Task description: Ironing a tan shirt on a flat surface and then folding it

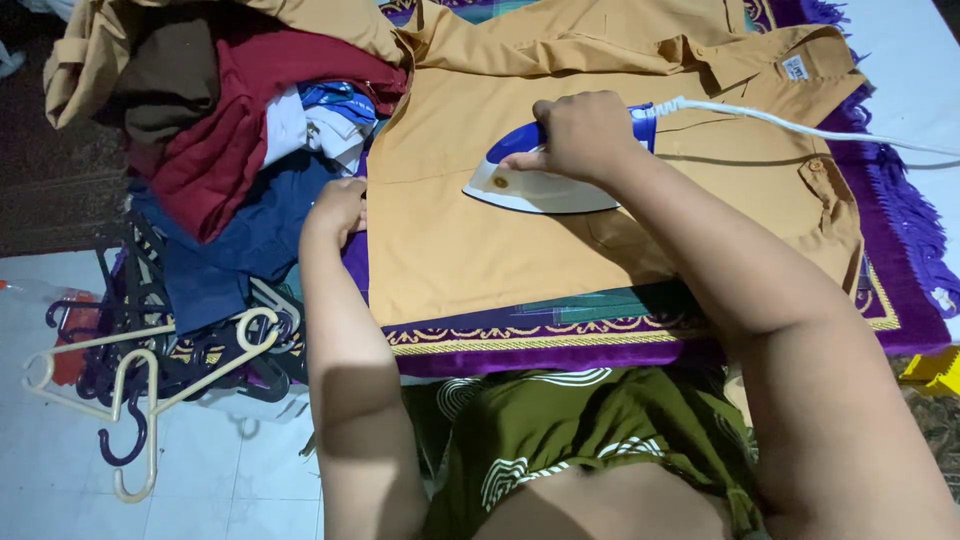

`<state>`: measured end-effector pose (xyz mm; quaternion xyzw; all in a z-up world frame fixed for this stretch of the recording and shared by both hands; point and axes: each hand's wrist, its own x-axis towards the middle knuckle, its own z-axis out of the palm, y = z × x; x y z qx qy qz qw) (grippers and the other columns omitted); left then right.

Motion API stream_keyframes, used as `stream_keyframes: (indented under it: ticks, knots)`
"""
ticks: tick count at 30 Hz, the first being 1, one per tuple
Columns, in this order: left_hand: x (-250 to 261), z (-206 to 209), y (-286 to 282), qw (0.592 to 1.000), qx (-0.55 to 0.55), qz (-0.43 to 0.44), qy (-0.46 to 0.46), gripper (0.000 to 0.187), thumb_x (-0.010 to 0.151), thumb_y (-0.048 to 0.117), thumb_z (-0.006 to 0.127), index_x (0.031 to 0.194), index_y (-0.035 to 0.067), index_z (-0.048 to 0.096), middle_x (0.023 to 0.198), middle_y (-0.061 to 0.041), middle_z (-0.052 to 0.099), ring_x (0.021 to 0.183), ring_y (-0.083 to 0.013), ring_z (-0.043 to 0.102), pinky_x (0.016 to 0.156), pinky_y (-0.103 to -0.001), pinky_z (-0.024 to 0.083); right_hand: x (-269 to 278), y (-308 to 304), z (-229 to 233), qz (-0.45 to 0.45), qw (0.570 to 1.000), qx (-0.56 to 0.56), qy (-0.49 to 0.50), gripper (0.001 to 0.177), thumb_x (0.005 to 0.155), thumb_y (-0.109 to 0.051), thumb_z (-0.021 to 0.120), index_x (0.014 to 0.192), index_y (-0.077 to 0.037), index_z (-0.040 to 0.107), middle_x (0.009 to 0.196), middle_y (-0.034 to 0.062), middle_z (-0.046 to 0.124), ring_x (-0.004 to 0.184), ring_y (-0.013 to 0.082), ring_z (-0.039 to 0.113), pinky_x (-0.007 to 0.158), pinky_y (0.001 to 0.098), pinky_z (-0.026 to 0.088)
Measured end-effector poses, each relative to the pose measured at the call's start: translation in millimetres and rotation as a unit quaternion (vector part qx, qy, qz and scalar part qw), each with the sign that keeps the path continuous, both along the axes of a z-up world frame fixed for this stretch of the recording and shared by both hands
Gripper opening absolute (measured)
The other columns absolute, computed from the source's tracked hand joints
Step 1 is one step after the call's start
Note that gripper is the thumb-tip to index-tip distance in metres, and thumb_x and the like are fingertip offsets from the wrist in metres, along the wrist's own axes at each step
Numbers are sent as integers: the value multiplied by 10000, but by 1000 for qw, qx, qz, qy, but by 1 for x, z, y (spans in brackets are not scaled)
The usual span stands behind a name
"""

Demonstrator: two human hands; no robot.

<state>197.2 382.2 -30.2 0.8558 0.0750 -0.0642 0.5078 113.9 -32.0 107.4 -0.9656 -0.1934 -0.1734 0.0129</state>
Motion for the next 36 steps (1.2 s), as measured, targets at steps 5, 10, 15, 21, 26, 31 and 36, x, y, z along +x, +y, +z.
stream_keyframes:
  ticks: [5, 10, 15, 21, 26, 31, 36]
  knots:
    - [-2, 4, 10, 990, -114, -24, 78, 277, 1029, 101, 526, 1155, -26, 737, 893, -54, 698, 693, -118, 585, 655, -283, 516, -1, 2, 3, -5, 1000, 4, 21, 809, 753, -898, 637, 863, -101, 720, 688, 113, 699, 664, 314, 706, 593, 434, 527]
    - [-14, 26, 9, 981, -115, -62, 141, 410, 929, -17, 532, 1322, 29, 635, 1069, -75, 742, 833, -131, 723, 791, -299, 593, -3, 1, 0, 1, 1000, 8, -6, 812, 755, -898, 640, 853, -96, 717, 664, 99, 687, 650, 298, 700, 585, 415, 527]
    - [-24, 41, 8, 976, -145, -61, 148, 462, 916, -23, 532, 1369, 50, 584, 1120, -79, 737, 930, -153, 739, 852, -302, 587, -2, 1, -2, 0, 1000, 8, -11, 815, 750, -903, 643, 838, -96, 714, 652, 91, 679, 635, 291, 695, 573, 409, 522]
    - [-14, 19, 17, 978, -142, -62, 137, 340, 937, 49, 638, 1274, 9, 657, 1112, -58, 731, 947, -144, 716, 863, -284, 584, -3, 1, -1, -2, 1000, 10, -7, 813, 755, -905, 645, 835, -98, 713, 662, 92, 682, 645, 291, 697, 585, 412, 524]
    - [-9, 8, 22, 992, -71, -16, 106, 194, 875, 42, 756, 1059, -18, 749, 926, -67, 757, 748, -131, 707, 687, -249, 576, -1, 1, 0, 1, 1000, 13, 2, 806, 744, -898, 649, 842, -102, 726, 676, 104, 689, 666, 303, 701, 588, 424, 524]
    - [-7, 6, 22, 997, -16, -1, 71, 142, 864, 41, 761, 986, -30, 778, 818, -74, 741, 622, -107, 653, 564, -222, 532, -6, 2, 7, -10, 999, -8, 34, 808, 752, -894, 642, 862, -100, 741, 704, 122, 701, 695, 317, 710, 607, 426, 530]
    - [-9, 11, 18, 997, -13, 2, 77, 148, 861, 31, 744, 997, -16, 773, 821, -78, 754, 617, -106, 665, 554, -214, 529, -18, -2, 5, 7, 999, -20, 33, 819, 754, -900, 624, 857, -96, 735, 689, 123, 698, 678, 320, 707, 589, 429, 527]
